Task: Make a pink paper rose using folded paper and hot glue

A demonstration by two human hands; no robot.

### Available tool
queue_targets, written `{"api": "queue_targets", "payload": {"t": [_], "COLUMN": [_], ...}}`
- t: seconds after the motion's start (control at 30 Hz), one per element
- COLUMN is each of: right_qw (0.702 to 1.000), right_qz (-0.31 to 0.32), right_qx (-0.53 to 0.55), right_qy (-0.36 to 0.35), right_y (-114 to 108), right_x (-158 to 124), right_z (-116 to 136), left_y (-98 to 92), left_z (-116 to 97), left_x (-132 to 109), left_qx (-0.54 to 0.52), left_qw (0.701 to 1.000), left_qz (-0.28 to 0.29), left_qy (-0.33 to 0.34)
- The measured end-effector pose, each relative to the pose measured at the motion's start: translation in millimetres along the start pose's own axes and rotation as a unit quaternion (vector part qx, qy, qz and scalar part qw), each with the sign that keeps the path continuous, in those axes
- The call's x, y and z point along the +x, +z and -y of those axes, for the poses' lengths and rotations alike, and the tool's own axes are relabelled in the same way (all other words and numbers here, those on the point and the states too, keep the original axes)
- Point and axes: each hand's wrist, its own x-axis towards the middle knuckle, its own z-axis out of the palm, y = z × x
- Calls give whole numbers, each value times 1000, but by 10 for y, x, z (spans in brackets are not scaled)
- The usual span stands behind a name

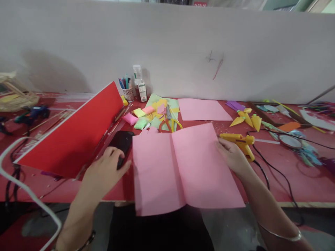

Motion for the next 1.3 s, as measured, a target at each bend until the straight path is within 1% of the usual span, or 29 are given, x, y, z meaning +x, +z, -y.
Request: {"api": "queue_targets", "payload": {"t": [0.03,0.07,0.1,0.13,0.17,0.23,0.27,0.33,0.37,0.47,0.53,0.6,0.73,0.83,1.07,1.3], "right_qw": [1000,998,996,994,993,992,991,990,989,986,985,980,961,951,945,950], "right_qz": [0,0,1,1,3,10,11,4,0,-6,-8,-11,-12,-3,9,-7], "right_qx": [-31,-61,-88,-108,-121,-130,-132,-142,-148,-161,-168,-188,-263,-295,-313,-300], "right_qy": [-2,-5,-6,-6,-4,1,4,14,21,39,51,63,84,86,89,87], "right_y": [33,67,100,129,153,183,189,186,180,160,153,156,180,196,209,171], "right_x": [-6,-13,-19,-23,-27,-36,-43,-72,-95,-193,-267,-329,-403,-431,-461,-509], "right_z": [-46,-85,-118,-145,-169,-208,-225,-256,-271,-309,-328,-340,-344,-348,-367,-417], "left_y": [35,69,100,127,152,207,241,334,392,575,667,719,744,752,767,775], "left_z": [-25,-70,-132,-208,-294,-475,-561,-704,-758,-857,-888,-908,-942,-963,-1010,-1029], "left_x": [-20,-31,-30,-15,14,108,167,294,357,510,566,584,571,575,603,589], "left_qx": [63,92,96,90,80,55,37,18,24,40,45,51,69,79,103,114], "left_qw": [998,995,992,990,986,971,958,934,932,939,943,946,951,952,951,950], "left_qz": [-16,-27,-29,-18,-4,54,91,139,145,134,125,117,108,106,113,115], "left_qy": [5,34,75,110,146,226,269,328,332,314,306,298,280,274,269,267]}}
